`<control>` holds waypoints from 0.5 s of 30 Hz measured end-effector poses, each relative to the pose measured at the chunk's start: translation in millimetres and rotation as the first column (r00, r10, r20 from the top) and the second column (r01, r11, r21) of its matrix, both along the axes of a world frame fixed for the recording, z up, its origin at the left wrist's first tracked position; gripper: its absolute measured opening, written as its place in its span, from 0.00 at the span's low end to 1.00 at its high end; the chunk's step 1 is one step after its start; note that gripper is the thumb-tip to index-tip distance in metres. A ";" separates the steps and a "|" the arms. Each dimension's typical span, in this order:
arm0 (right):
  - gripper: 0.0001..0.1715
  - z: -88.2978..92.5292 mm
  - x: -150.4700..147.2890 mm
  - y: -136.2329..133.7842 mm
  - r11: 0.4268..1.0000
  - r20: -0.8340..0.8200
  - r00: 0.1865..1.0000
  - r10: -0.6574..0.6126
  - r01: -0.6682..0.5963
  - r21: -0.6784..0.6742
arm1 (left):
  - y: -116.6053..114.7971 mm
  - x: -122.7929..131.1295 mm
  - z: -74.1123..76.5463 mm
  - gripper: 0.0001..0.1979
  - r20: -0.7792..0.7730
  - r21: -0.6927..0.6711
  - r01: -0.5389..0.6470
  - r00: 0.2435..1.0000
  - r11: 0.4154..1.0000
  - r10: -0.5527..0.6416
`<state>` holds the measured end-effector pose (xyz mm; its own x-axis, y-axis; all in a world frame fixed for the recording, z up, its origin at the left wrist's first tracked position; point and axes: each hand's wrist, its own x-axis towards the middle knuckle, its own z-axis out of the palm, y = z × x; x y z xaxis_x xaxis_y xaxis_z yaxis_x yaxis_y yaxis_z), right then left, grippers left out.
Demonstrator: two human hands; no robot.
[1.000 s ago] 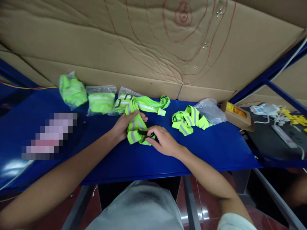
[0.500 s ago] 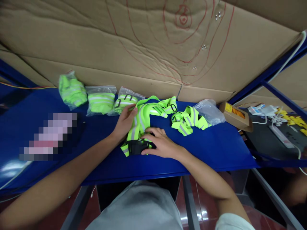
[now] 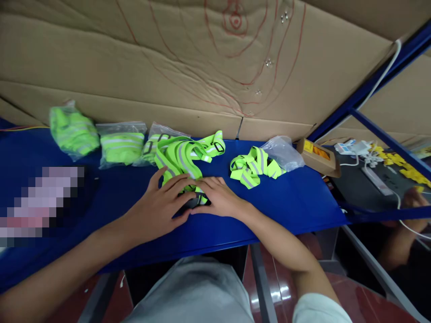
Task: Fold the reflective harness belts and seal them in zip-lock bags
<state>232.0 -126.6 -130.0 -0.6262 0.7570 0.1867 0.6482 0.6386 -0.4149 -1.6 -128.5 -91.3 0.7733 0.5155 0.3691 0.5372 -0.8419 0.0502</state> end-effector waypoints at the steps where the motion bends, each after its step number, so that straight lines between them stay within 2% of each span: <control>1: 0.49 -0.1 0.2 -0.1 1.000 0.004 1.000 0.002 -0.002 0.006 | -5.1 -2.3 -4.2 0.11 -0.043 0.013 -0.021 0.999 1.000 0.021; 3: 0.49 0.0 -0.6 -1.4 1.000 0.016 1.000 0.010 -0.010 0.020 | -11.9 -6.0 -13.8 0.14 -0.061 0.038 -0.058 0.996 0.998 0.061; 5: 0.51 0.1 -2.6 -3.8 0.999 0.036 0.999 0.015 -0.017 0.035 | -15.3 -6.9 -22.8 0.12 -0.024 0.042 -0.095 0.995 0.995 0.096; 9: 0.53 -0.7 -7.2 -8.5 0.995 0.097 0.995 0.014 -0.023 0.096 | -18.2 -2.5 -36.4 0.09 0.093 -0.033 -0.125 0.987 0.992 0.127; 12: 0.49 -1.3 -8.9 -9.5 0.991 0.131 0.991 0.002 -0.020 0.135 | -18.9 -1.7 -42.0 0.10 0.127 -0.081 -0.094 0.986 0.992 0.104; 15: 0.43 -0.1 -11.1 -9.8 0.987 0.165 0.986 0.017 -0.042 0.153 | -19.4 -6.0 -41.0 0.13 0.106 -0.082 -0.082 0.990 0.993 0.091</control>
<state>220.8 -136.4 -130.1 -0.6797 0.7074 0.1940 0.6787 0.7068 -0.1993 -7.5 -147.9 -132.3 0.6821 0.6090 0.4049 0.5955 -0.7839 0.1758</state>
